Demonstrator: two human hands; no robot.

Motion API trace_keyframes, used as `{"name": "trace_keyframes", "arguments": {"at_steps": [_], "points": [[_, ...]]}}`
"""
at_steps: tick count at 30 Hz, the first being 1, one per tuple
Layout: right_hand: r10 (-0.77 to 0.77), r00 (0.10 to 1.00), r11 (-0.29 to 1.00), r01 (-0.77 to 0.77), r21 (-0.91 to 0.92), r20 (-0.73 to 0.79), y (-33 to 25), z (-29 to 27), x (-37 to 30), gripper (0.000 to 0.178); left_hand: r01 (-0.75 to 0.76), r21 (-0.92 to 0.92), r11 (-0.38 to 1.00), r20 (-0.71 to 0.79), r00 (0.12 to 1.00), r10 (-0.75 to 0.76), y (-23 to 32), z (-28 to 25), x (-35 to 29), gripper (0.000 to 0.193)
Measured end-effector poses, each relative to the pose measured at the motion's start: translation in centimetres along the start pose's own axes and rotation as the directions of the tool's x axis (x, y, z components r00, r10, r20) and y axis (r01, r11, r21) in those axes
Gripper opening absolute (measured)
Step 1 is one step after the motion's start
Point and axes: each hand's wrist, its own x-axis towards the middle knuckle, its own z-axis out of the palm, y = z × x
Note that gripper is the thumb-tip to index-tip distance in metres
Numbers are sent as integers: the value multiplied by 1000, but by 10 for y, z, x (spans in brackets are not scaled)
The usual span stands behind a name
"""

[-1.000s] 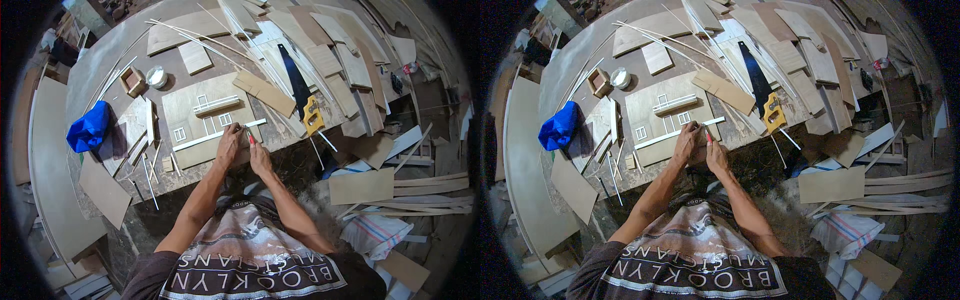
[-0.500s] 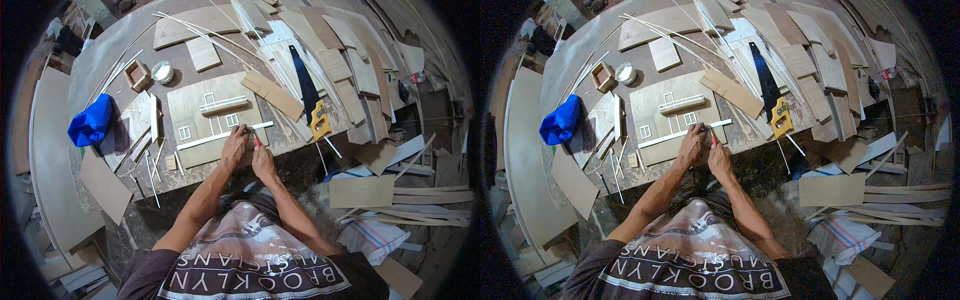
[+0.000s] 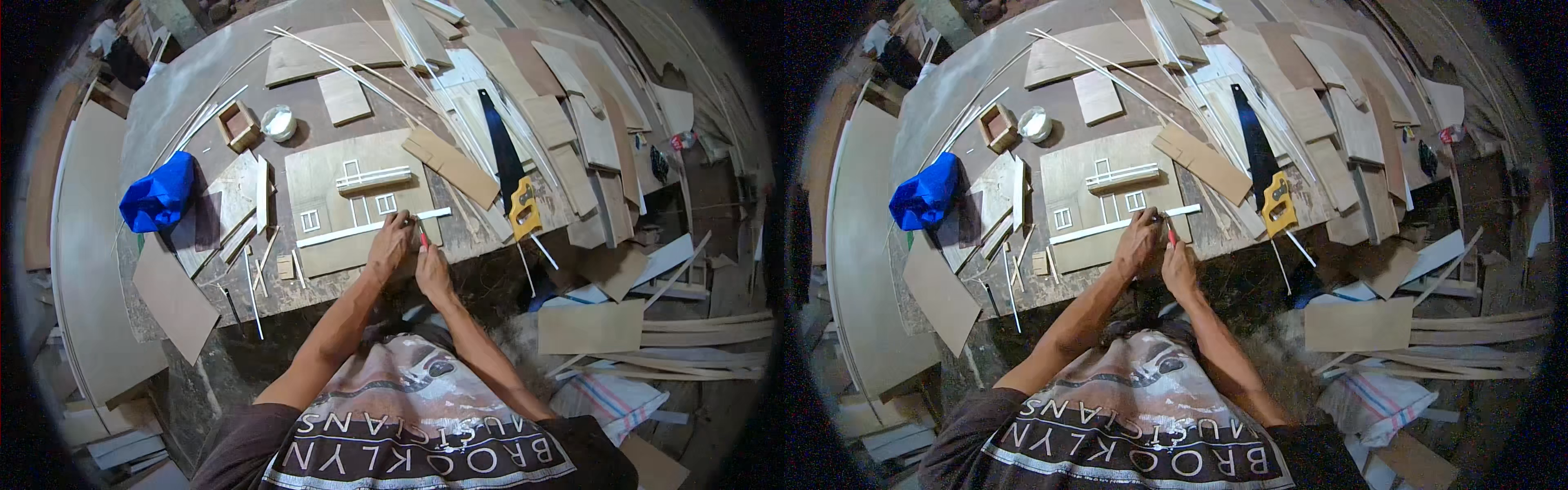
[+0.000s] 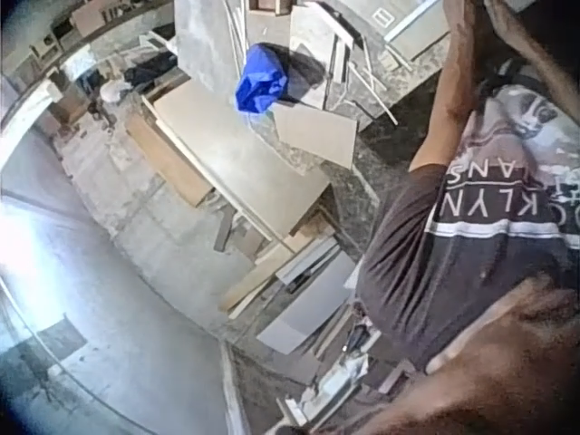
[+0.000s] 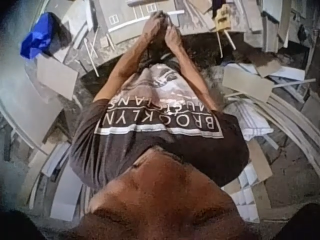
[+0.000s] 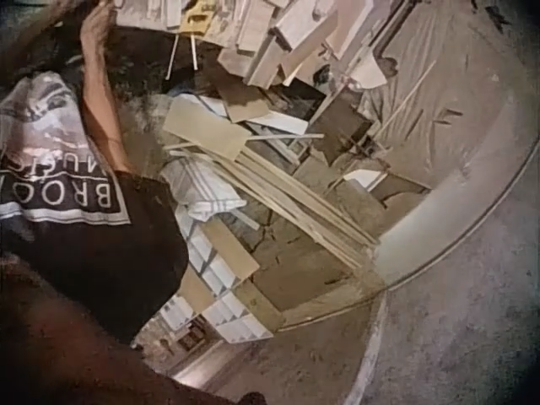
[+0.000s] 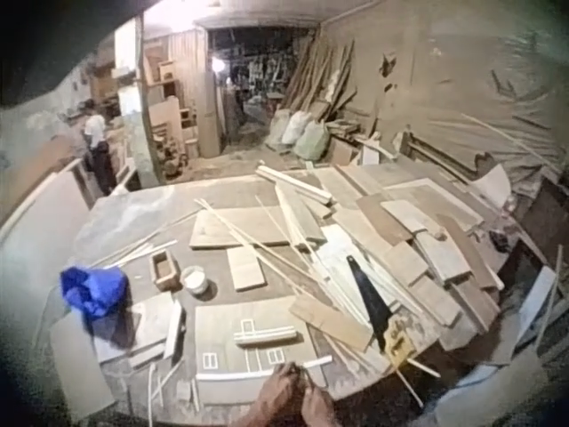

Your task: Constructing a small architectural model house using wood strips and glue.

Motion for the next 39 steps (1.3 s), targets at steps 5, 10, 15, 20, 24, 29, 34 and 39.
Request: {"name": "trace_keyframes", "arguments": {"at_steps": [5, 10, 15, 20, 24, 29, 34, 39], "points": [[34, 994, 999, -38, 35, 102, 8, -7, 2, 37, -46, 55, 997, -3, 999, 46, 3, -10, -2, 28], [59, 995, 996, -65, 65, 84, -8, -17, -6, 41, -10, 51, 999, -20, 1000, 11, -1, -3, -2, 32], [67, 994, 992, -75, 99, 83, -9, -29, -18, 42, -23, 34, 999, -10, 1000, 23, -8, 2, -1, 38], [-26, 1000, 995, 26, 97, -10, -4, -26, -2, 35, -18, -51, 999, -54, 998, 16, -6, -1, -1, 40], [-30, 1000, 994, 30, 102, -4, -5, -24, -2, 35, -8, -132, 991, -105, 994, -6, -11, 2, -6, 34], [49, 998, 991, -55, 125, 47, -7, -34, -2, 39, 106, -133, 985, -159, 979, -127, 7, 5, 1, 28], [47, 998, 992, -42, 120, -40, 7, -32, -9, 38, 181, -102, 978, -260, 944, -202, 9, 18, 5, 23], [155, 988, 970, -156, 187, 20, 10, -60, -21, 40, 122, -100, 988, -245, 959, -143, 17, 33, 8, 21]]}}
